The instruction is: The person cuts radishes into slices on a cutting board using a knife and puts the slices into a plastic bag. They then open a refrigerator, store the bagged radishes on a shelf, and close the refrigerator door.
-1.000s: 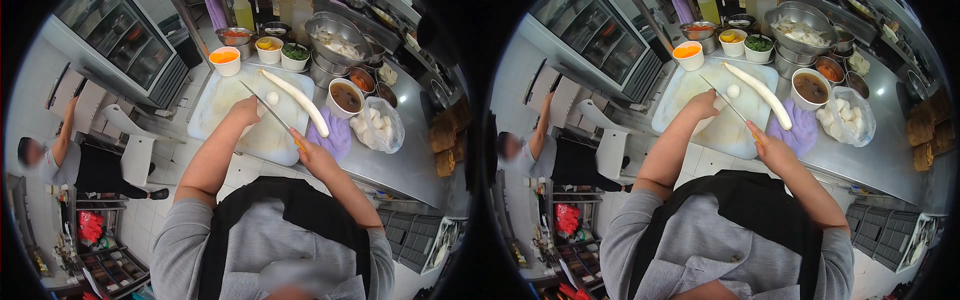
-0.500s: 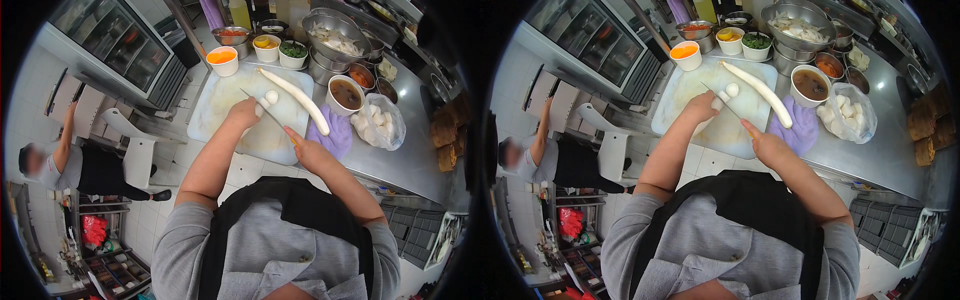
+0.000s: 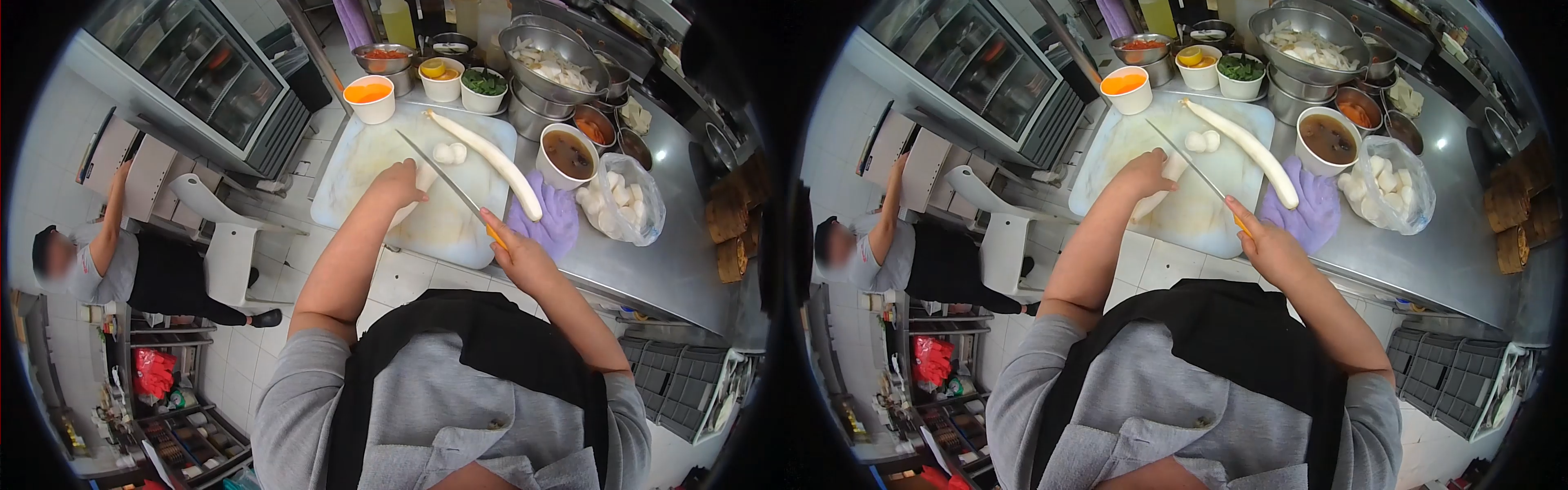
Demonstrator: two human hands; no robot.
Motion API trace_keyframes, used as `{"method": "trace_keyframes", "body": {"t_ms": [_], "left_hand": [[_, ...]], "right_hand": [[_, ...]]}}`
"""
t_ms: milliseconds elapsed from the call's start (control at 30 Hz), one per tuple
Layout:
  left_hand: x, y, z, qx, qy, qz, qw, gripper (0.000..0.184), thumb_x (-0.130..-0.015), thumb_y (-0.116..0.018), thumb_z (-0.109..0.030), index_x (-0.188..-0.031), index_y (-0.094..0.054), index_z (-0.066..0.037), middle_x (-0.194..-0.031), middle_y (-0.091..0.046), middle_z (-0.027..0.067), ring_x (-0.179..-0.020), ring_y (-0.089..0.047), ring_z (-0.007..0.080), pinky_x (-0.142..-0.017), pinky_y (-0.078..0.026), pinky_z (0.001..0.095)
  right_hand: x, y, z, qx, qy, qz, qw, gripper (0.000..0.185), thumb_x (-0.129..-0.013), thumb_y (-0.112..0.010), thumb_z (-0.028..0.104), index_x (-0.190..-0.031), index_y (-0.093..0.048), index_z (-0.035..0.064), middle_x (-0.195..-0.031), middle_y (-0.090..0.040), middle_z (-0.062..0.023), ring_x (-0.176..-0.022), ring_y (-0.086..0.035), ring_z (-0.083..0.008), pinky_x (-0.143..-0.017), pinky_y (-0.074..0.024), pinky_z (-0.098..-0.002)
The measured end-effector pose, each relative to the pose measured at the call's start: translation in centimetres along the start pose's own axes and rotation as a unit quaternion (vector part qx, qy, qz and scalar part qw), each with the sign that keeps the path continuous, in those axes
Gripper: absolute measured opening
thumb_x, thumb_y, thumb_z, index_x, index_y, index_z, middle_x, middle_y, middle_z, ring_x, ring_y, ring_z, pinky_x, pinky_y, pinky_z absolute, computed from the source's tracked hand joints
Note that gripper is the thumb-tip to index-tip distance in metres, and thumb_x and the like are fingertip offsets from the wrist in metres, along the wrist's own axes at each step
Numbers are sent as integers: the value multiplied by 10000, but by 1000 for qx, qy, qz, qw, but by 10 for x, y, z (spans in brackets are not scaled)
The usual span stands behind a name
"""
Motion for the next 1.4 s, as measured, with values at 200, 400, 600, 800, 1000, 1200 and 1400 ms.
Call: {"method": "trace_keyframes", "body": {"t_ms": [200,400,600,800,1000,1200,1400], "left_hand": [[-2,-6,1,-18,-29,-28,999,634,-704,-793,-246,-1203,-488,-1,-1116,-624,203,-1048,-603,342,-887,-491,408],[0,1,-4,-24,-23,-7,999,620,-731,-768,-227,-1244,-485,-25,-1155,-619,186,-1074,-589,346,-911,-468,406],[-2,0,1,0,-37,-8,999,587,-730,-773,-213,-1211,-498,-19,-1137,-626,189,-1068,-591,350,-905,-464,402],[-18,-5,4,37,-39,-28,998,603,-723,-781,-221,-1219,-506,-15,-1139,-623,212,-1074,-593,345,-911,-461,391],[-6,5,2,34,-30,-33,998,655,-697,-797,-227,-1244,-509,-11,-1164,-617,214,-1079,-595,345,-911,-467,380],[-10,0,12,7,-20,-13,1000,660,-689,-796,-213,-1246,-507,-9,-1169,-620,197,-1074,-601,334,-910,-472,381],[-9,-2,14,13,-22,-22,999,569,-704,-794,-212,-1180,-544,-28,-1120,-636,162,-1054,-601,324,-891,-479,397]], "right_hand": [[4,9,10,64,16,9,998,635,-928,-511,161,-1475,-236,328,-852,-611,-208,-760,-615,-381,-696,-483,-476],[-3,14,13,62,-30,63,996,657,-923,-504,135,-1482,-213,321,-842,-617,-214,-749,-616,-374,-698,-483,-473],[-29,13,17,62,-83,131,986,658,-924,-482,133,-1483,-197,329,-837,-609,-235,-673,-603,-379,-687,-499,-462],[-17,21,3,-104,-83,94,987,639,-937,-480,163,-1487,-199,326,-902,-617,-252,-677,-607,-378,-714,-524,-426],[-1,4,-7,-15,37,-22,999,640,-926,-512,147,-1484,-233,291,-971,-631,-218,-774,-622,-383,-735,-512,-422],[6,13,9,67,8,28,997,651,-912,-535,136,-1477,-249,285,-929,-621,-200,-793,-622,-374,-715,-493,-448],[3,11,4,64,16,36,997,656,-920,-519,142,-1478,-228,326,-862,-614,-207,-754,-616,-368,-683,-484,-468]]}}
Point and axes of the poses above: each hand's wrist, its own x-axis away from the middle knuckle, its own y-axis out of the back of the hand, z = x × y, the point moved 1 cm from there along -x, towards the middle knuckle
